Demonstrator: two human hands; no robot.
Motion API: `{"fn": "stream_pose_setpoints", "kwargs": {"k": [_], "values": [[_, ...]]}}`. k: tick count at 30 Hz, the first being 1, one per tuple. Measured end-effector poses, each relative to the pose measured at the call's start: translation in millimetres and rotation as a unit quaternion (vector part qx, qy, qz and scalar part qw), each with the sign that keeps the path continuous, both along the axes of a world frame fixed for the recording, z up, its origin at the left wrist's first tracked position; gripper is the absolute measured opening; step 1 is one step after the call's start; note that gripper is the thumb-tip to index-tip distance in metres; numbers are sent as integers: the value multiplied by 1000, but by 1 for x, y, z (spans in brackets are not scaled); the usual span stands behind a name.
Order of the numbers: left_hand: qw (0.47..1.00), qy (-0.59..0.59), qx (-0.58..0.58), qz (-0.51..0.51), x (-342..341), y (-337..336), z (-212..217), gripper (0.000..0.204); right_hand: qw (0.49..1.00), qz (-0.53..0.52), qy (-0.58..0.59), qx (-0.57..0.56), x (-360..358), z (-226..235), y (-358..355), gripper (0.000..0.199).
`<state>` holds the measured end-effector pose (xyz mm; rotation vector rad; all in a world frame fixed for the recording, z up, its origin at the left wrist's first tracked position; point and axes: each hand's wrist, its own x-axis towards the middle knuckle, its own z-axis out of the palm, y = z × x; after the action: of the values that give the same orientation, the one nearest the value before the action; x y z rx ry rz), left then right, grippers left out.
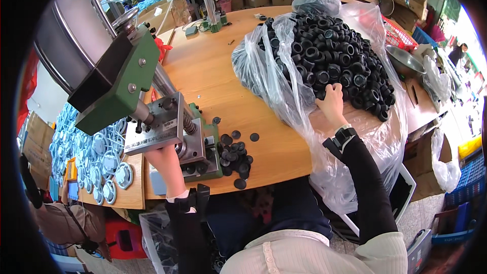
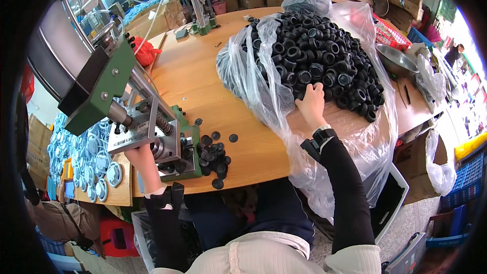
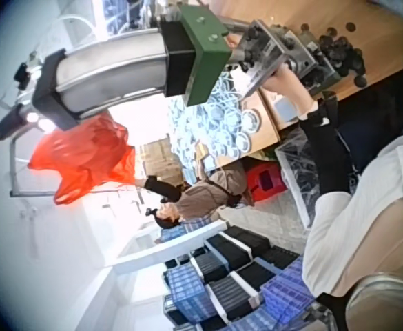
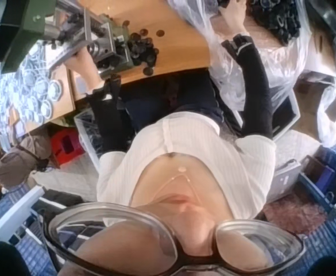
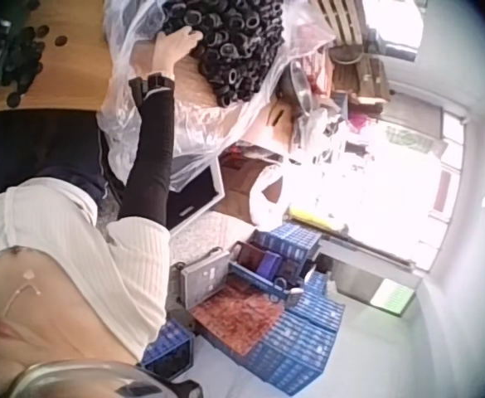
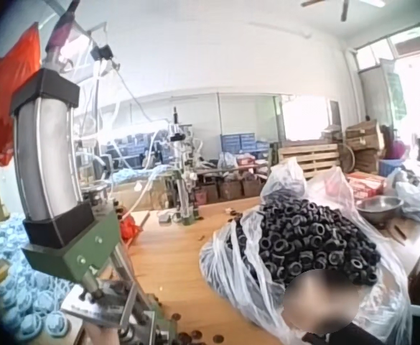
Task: Using a pneumatic press to assemble small black plastic components in a factory setting.
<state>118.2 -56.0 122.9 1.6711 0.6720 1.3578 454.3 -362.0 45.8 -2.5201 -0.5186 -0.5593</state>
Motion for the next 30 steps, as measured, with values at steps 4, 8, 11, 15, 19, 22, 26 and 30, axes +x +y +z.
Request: {"fn": "stream_pose_setpoints", "kwargs": {"k": [4,8,11,15,19,22,26,30], "values": [[993,72,86,32,2,8,-11,32,989,86,91,75,14,4,-23,14],[970,183,125,98,4,-12,-24,39,971,226,18,80,-11,30,-33,24],[995,72,65,38,-28,-1,-33,34,949,311,29,-53,-33,26,-15,27],[986,63,116,104,-91,11,-92,39,976,209,51,-43,-24,-21,-26,54],[949,133,118,262,-134,-79,-69,27,986,141,89,7,-21,-13,-46,47],[916,306,21,260,-206,-84,-132,30,966,127,29,224,-56,24,-24,20],[835,452,-60,307,-295,-69,-239,51,910,329,65,243,-126,95,23,22],[862,375,-87,331,-302,-72,-248,40,800,447,169,362,-191,103,75,27]]}}
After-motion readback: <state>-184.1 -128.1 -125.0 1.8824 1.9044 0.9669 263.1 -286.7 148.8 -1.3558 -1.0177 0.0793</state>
